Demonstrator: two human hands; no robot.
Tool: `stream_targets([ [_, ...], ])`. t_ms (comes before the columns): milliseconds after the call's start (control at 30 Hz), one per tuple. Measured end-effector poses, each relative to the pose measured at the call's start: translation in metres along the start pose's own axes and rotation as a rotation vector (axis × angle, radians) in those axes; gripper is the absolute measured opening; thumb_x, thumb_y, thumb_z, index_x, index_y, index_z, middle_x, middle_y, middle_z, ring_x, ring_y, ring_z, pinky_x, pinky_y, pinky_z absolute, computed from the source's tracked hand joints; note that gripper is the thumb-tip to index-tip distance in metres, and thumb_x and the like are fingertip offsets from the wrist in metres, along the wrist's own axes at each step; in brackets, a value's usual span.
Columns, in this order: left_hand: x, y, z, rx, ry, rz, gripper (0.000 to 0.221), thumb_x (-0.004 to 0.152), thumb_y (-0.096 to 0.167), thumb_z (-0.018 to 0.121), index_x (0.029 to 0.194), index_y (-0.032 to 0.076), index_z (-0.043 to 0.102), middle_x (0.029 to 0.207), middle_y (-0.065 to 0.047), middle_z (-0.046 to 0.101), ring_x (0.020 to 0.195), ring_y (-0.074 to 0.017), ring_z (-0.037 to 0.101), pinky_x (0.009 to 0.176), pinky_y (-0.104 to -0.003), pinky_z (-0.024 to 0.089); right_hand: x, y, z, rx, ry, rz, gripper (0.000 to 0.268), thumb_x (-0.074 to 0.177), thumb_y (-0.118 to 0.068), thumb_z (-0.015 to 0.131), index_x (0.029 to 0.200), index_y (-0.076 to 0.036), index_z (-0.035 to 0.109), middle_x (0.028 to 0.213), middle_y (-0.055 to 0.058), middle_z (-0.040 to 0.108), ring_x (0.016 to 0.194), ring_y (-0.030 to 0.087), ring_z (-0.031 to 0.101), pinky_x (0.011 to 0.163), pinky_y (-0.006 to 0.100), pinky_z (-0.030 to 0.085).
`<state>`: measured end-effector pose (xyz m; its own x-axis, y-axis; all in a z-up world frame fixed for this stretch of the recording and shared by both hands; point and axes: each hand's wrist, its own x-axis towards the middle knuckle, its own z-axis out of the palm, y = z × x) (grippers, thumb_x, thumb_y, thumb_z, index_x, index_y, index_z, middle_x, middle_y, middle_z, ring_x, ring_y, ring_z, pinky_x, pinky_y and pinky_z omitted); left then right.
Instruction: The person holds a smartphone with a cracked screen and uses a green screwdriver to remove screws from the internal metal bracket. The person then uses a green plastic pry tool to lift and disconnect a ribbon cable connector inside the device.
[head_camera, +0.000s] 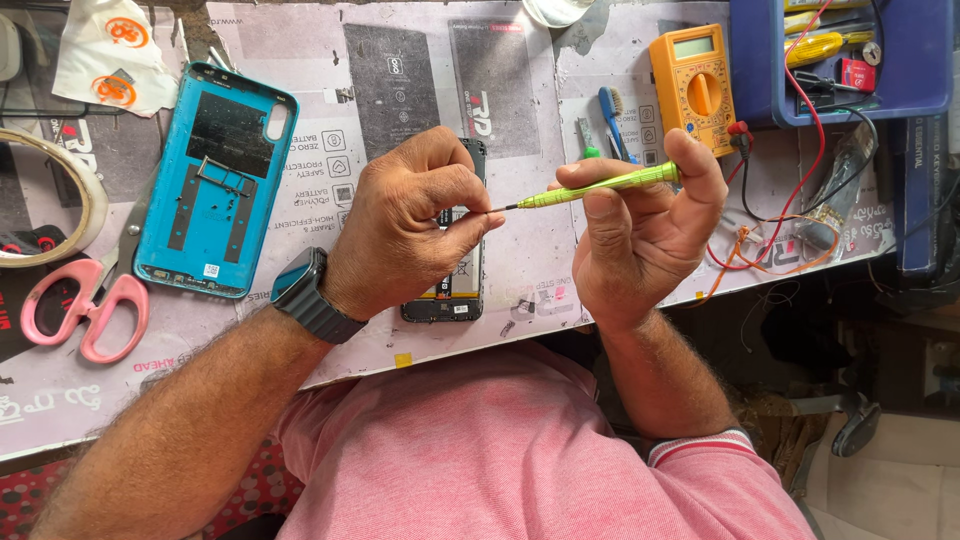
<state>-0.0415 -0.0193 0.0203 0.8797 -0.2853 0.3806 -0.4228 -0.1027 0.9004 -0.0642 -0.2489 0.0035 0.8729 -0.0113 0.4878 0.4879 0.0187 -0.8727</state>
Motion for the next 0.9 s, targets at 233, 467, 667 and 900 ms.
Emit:
stream_targets([
  [233, -0.001, -0.001, 0.001, 0.101, 0.018, 0.047, 0.019, 0.086, 0.006, 0.086, 0.083, 0.007, 0.067, 0.088, -0.004, 0.058, 0.079, -0.0173, 0.059, 0.065, -0.033, 0.048, 0.000, -0.004, 0.000, -0.068, -0.067, -0.028, 0.050, 0.116, -0.007, 0.064, 0.153, -0.014, 0.032, 0.110, 0.022, 0.074, 0.098, 0.023, 0.075, 0.093, 0.034, 0.064],
  [467, 0.001, -0.002, -0.002, 0.271, 0.002, 0.022, 0.024, 0.079, 0.017, 0.089, 0.088, 0.009, 0.069, 0.092, -0.005, 0.060, 0.084, -0.0214, 0.061, 0.073, -0.038, 0.047, 0.001, -0.004, 0.001, -0.134, -0.090, -0.026, 0.050, 0.117, -0.007, 0.064, 0.153, -0.014, 0.031, 0.111, 0.022, 0.074, 0.099, 0.023, 0.076, 0.092, 0.033, 0.060],
  [667, 0.008, -0.012, -0.026, 0.396, 0.054, -0.017, 0.022, 0.084, 0.014, 0.081, 0.104, 0.007, 0.073, 0.104, -0.007, 0.062, 0.092, -0.0255, 0.062, 0.083, -0.042, 0.045, 0.006, -0.006, -0.001, -0.185, -0.139, -0.034, 0.050, 0.116, -0.006, 0.064, 0.153, -0.014, 0.032, 0.110, 0.022, 0.074, 0.098, 0.023, 0.076, 0.091, 0.033, 0.060],
  [900, 0.008, -0.034, -0.031, 0.514, 0.036, -0.021, 0.014, 0.088, 0.020, 0.083, 0.099, 0.012, 0.080, 0.106, -0.005, 0.065, 0.102, -0.0247, 0.063, 0.089, -0.046, 0.041, 0.033, -0.008, 0.006, -0.342, -0.414, -0.129, 0.054, 0.111, 0.001, 0.059, 0.152, -0.011, 0.026, 0.114, 0.024, 0.068, 0.100, 0.026, 0.073, 0.089, 0.032, 0.062],
])
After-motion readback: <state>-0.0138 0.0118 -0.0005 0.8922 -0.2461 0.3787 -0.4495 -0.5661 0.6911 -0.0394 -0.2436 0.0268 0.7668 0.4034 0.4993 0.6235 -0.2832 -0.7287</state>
